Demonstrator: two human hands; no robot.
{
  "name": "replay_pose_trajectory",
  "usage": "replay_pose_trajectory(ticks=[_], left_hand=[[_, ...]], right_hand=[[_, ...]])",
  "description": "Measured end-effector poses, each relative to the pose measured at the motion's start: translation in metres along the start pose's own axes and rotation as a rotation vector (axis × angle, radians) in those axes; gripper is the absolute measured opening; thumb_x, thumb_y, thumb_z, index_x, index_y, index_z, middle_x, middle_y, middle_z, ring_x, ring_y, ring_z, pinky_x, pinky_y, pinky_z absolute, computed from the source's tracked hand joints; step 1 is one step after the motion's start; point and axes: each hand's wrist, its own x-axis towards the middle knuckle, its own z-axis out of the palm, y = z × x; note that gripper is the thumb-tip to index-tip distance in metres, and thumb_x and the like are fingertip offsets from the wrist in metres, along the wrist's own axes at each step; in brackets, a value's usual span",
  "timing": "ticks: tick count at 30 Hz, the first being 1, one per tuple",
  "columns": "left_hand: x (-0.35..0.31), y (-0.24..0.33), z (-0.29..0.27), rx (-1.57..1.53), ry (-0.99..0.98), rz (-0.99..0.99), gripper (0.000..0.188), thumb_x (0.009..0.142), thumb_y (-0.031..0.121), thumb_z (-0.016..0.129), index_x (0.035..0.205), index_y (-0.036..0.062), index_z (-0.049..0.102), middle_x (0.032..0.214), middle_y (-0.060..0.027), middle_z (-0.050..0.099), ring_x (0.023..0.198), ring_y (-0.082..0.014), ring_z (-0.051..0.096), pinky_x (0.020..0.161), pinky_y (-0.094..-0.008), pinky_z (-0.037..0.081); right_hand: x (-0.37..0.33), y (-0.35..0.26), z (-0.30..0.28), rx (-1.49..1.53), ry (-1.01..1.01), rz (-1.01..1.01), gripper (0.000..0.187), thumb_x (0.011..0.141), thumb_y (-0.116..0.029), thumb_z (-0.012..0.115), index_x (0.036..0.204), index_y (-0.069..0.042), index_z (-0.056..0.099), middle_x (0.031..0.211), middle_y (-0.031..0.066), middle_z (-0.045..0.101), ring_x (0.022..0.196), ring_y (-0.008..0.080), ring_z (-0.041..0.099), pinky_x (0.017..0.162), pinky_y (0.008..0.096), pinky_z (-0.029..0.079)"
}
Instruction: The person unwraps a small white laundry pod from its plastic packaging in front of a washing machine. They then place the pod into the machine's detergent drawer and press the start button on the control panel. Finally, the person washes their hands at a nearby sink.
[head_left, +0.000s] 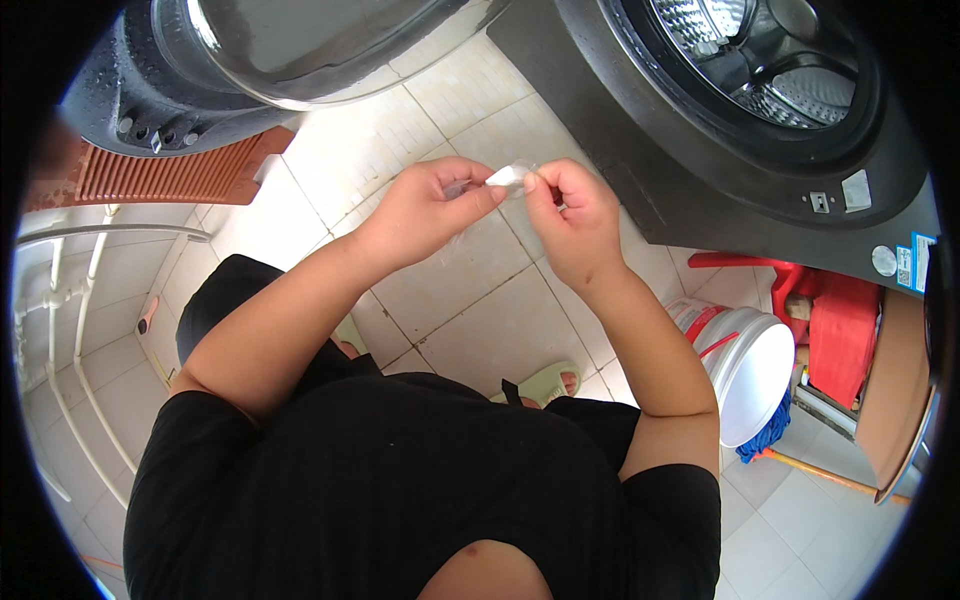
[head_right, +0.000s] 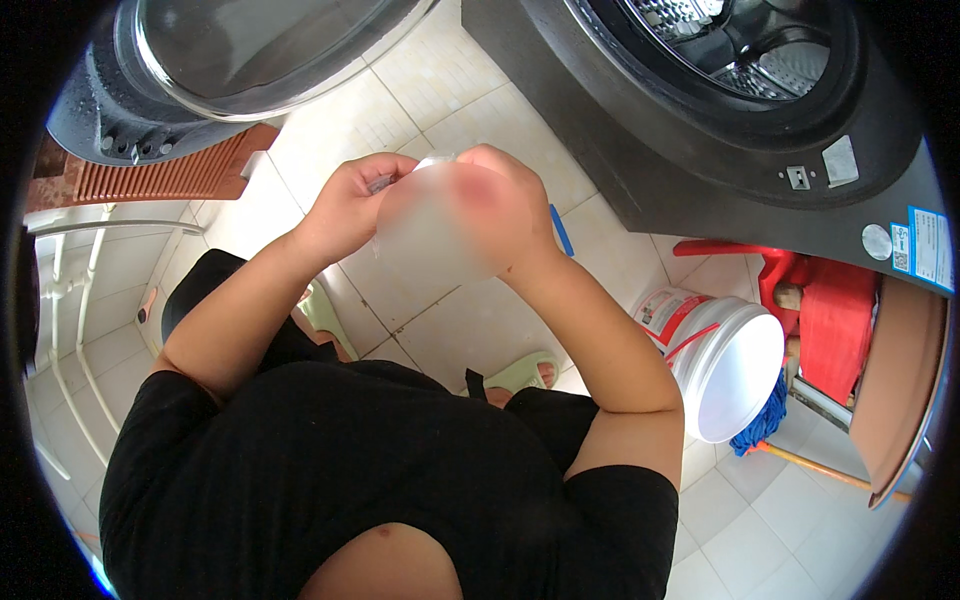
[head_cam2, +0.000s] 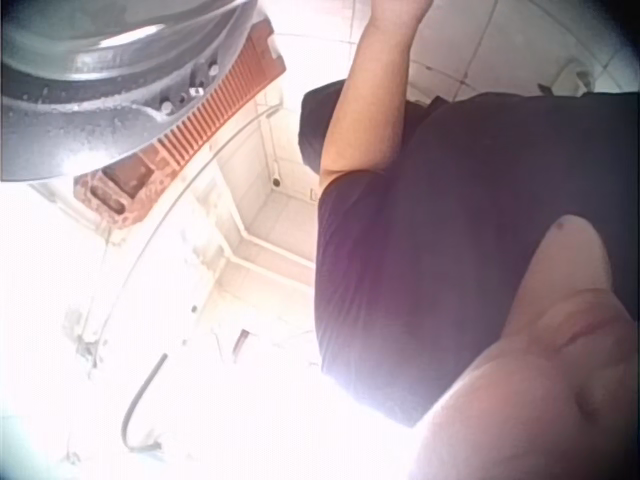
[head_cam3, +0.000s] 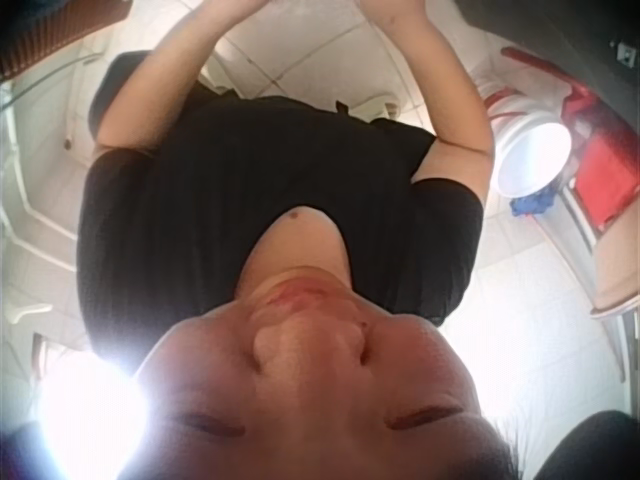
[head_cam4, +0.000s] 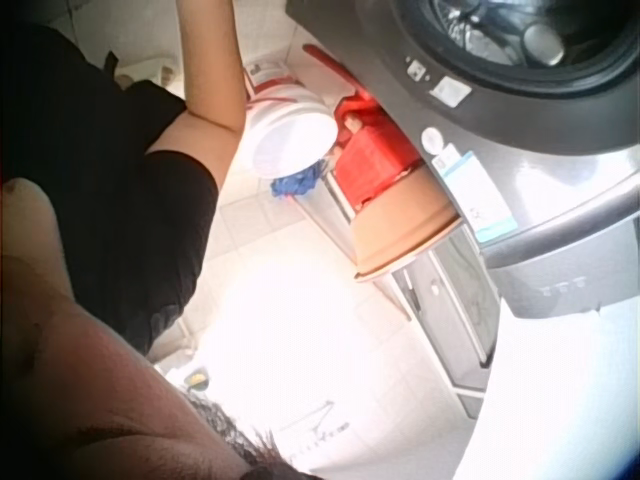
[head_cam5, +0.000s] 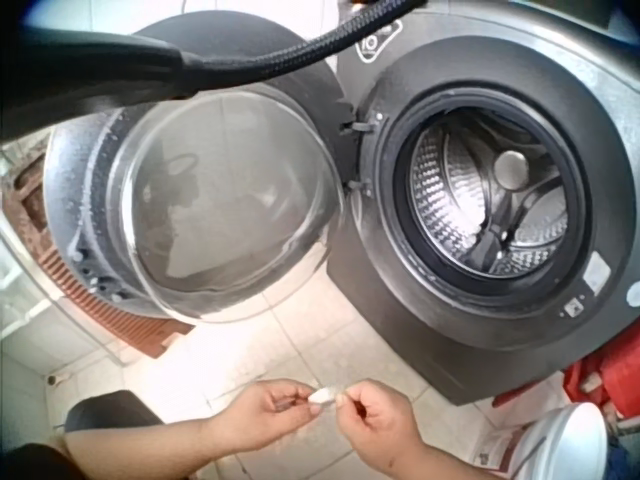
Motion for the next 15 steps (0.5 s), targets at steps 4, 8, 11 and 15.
replay_pose_trajectory(ticks=[4, 8, 11, 15], left_hand=[[0.0, 0.001, -0.008, 0.158, -0.057, 0.031, 0.021, 0.083, 0.023, 0.057, 0.088, 0.0026, 0.061, 0.063, 0.0011, 0.055, 0.054, -0.0054, 0.045, 0.049, -0.0211, 0.037], [0.0, -0.001, -0.009, 0.256, -0.012, 0.047, 0.016, 0.081, 0.018, 0.055, 0.083, 0.0032, 0.063, 0.064, -0.0018, 0.058, 0.053, -0.0071, 0.046, 0.049, -0.0229, 0.038], [-0.002, -0.009, -0.003, 0.264, 0.065, 0.042, 0.015, 0.08, 0.014, 0.053, 0.08, 0.0024, 0.063, 0.064, -0.0045, 0.059, 0.053, -0.0112, 0.05, 0.051, -0.0256, 0.041], [-0.003, -0.014, 0.0, 0.413, 0.128, 0.214, 0.015, 0.079, 0.013, 0.051, 0.08, 0.0022, 0.062, 0.064, -0.0074, 0.06, 0.055, -0.0168, 0.054, 0.054, -0.0286, 0.043]], right_hand=[[0.003, 0.007, 0.0, -0.078, -0.005, -0.108, 0.01, 0.082, -0.006, 0.056, 0.074, -0.002, 0.053, 0.066, -0.0026, 0.049, 0.057, 0.0028, 0.04, 0.05, 0.0183, 0.033], [0.003, 0.011, 0.001, 0.092, -0.038, 0.149, 0.012, 0.083, -0.009, 0.055, 0.072, -0.003, 0.053, 0.062, -0.0008, 0.049, 0.054, 0.0035, 0.041, 0.048, 0.0193, 0.033], [0.004, 0.014, 0.007, 0.245, -0.108, 0.39, 0.016, 0.083, -0.015, 0.053, 0.071, -0.003, 0.054, 0.058, -0.0001, 0.049, 0.052, 0.005, 0.043, 0.046, 0.0204, 0.034], [0.006, 0.0, 0.011, 0.411, -0.261, 0.551, 0.019, 0.082, -0.019, 0.05, 0.071, -0.004, 0.054, 0.056, 0.0003, 0.049, 0.048, 0.0067, 0.042, 0.044, 0.0212, 0.033]])
